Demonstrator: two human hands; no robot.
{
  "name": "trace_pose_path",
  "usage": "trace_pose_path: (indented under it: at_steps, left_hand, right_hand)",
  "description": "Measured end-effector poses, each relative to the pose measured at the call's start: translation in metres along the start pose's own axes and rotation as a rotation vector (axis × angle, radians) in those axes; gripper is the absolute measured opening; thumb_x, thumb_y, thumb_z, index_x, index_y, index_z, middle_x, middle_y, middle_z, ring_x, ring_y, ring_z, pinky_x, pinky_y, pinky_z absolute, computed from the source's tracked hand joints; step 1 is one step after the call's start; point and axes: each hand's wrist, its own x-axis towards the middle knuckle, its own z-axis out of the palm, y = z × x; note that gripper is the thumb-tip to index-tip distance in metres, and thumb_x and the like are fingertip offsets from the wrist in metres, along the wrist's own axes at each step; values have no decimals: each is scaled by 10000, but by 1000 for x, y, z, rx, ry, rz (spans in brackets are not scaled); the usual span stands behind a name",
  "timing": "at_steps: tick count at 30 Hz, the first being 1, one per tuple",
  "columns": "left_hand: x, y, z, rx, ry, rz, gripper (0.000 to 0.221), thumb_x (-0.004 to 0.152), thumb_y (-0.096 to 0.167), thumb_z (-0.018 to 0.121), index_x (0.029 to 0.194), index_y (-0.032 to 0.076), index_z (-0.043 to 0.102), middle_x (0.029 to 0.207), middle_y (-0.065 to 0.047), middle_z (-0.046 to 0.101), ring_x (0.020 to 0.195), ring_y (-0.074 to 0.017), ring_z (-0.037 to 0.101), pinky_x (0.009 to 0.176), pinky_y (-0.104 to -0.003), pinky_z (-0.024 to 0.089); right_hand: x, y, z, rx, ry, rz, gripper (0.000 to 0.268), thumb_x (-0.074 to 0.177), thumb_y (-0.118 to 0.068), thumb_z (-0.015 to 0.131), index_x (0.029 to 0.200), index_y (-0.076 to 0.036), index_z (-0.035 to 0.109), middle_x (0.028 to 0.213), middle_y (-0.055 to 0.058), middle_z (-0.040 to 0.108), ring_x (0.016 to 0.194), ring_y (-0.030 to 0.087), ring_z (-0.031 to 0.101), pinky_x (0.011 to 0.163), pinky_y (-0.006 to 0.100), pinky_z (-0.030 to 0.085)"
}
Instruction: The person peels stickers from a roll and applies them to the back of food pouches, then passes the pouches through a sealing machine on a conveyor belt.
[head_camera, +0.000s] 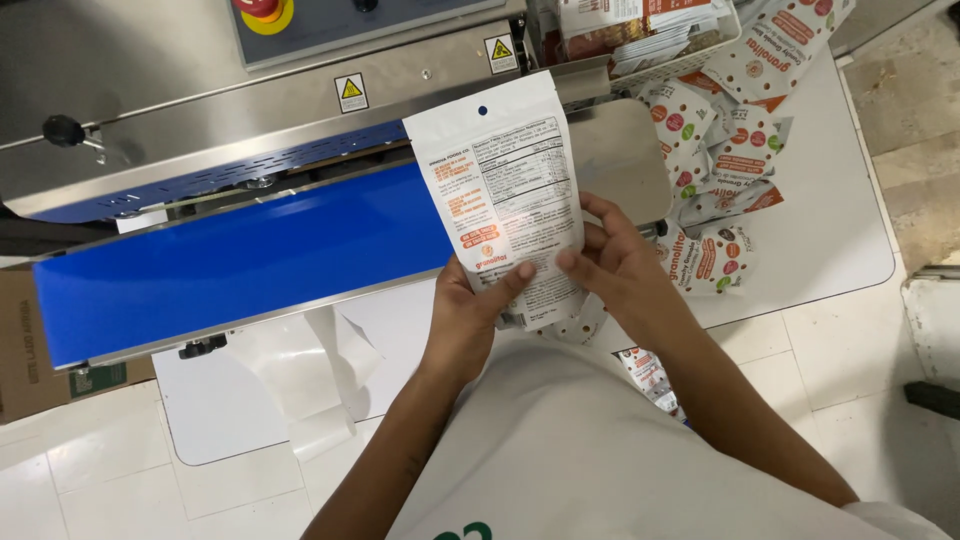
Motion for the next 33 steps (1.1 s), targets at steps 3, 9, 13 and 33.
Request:
trace_pose_path:
  at_steps: [3,9,13,33]
  left_hand:
    - [-1,-1,2,-7,30,-2,339,806,103,833,1076,28,642,944,-148,769,853,-239,760,755,-379,627]
    - [-1,-2,4,-23,47,17,215,944,232,713,1059,70,632,947,-145,769,828,-233,763,739,-381,633]
    - [1,-2,1,-74,43,49,234,968,293,676,1040,71,650,922,-119,765,814,-212,761,732,-378,637]
    - [83,6,24,-113,116,112,285,998,269,645,1058,-5,696,850,-132,752,704,-192,748,629,-315,620]
  right_hand:
    - [0,1,3,-45,12,-43,754,895,-143,724,1542,-55,347,1270,187,646,1126,262,642,954,414,555]
    - [0,2,3,-74,6,-84,807,864,-134,759,1537,-29,327,1257,202,635,1110,273,637,972,432,537]
    - [0,0,4,-20,22,-81,640,972,-202,626,1527,-32,356,1265,188,642,1135,261,639,985,435,529]
    - [38,-16,-46,-107,50,88,674,771,-63,809,1394,6,559,1181,188,698,1044,307,667,911,492,573]
